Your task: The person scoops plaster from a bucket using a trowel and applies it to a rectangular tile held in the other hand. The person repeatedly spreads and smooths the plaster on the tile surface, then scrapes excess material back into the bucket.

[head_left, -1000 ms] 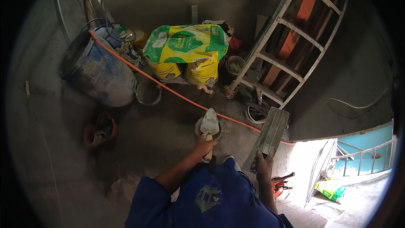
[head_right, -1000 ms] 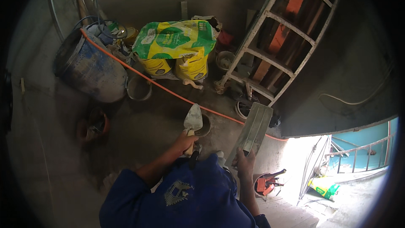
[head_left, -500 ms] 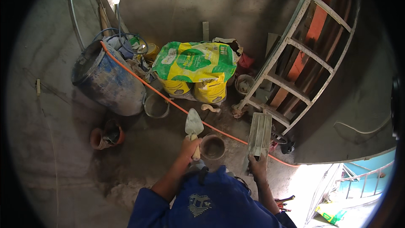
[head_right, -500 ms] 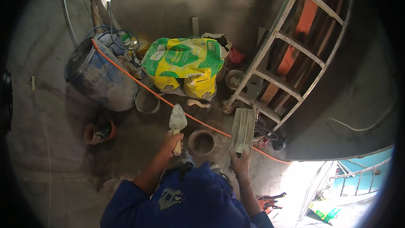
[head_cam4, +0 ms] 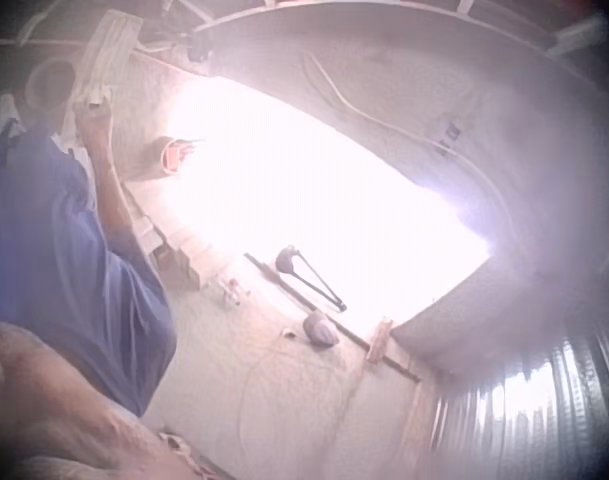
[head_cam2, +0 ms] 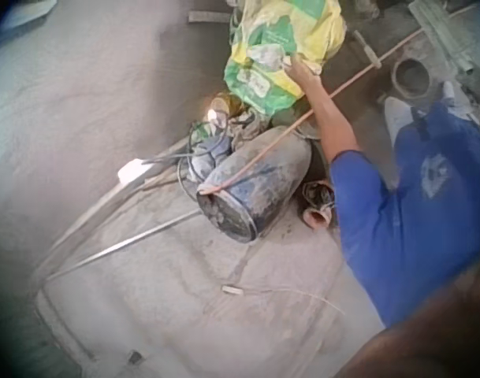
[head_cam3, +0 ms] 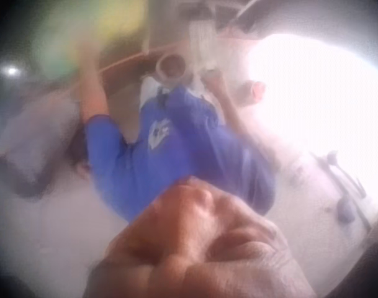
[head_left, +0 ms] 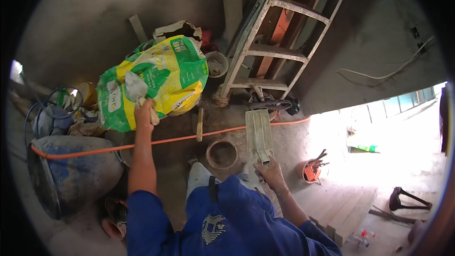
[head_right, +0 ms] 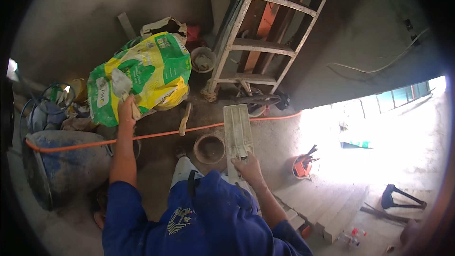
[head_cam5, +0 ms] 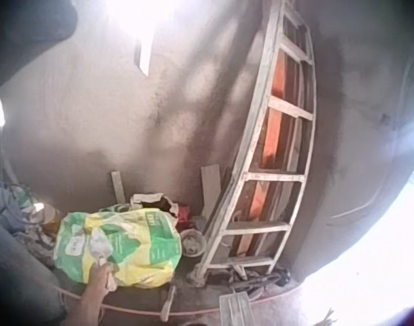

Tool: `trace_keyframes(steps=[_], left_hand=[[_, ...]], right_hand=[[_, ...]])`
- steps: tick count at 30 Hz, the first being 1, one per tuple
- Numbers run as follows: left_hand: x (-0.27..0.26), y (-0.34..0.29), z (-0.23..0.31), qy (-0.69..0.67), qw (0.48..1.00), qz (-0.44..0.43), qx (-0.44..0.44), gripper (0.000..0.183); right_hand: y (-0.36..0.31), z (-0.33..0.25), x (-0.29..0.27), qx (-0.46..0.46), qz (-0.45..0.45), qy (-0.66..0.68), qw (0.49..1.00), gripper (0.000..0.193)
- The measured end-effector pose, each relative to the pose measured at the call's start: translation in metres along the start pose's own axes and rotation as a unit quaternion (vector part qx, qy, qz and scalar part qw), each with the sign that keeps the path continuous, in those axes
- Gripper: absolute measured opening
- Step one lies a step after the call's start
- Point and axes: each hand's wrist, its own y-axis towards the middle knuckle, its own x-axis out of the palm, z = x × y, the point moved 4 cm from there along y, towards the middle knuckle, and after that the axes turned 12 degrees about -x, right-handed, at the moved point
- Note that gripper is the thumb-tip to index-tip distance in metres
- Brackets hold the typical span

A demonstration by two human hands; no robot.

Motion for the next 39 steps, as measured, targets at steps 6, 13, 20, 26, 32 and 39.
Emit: trace_keyframes(steps=[6,13,20,26,32,39], left_hand=[[-0.059,0.094,-0.018,0.078,0.976,0.043,-0.197,0.052],[-0.12,0.097,-0.043,0.123,0.964,0.109,-0.209,0.064],[-0.159,0.024,-0.016,0.227,0.968,0.097,-0.042,0.061],[-0.117,-0.217,0.008,0.128,0.97,-0.194,-0.068,0.062],[-0.147,-0.315,0.039,-0.045,0.949,-0.307,0.06,0.102],[-0.286,-0.339,0.056,0.003,0.988,-0.067,0.141,0.064]], right_hand=[[-0.017,-0.025,0.056,0.005,0.083,0.245,0.966,0.037],[-0.02,-0.036,0.089,0.037,0.099,0.505,0.857,0.047],[-0.044,0.0,0.129,0.021,0.015,0.495,0.868,0.051],[-0.096,-0.001,0.201,0.021,-0.149,0.477,0.866,0.052],[-0.183,-0.001,0.28,0.053,-0.331,0.371,0.866,0.054],[-0.219,-0.028,0.34,0.01,-0.515,0.126,0.848,0.051]])
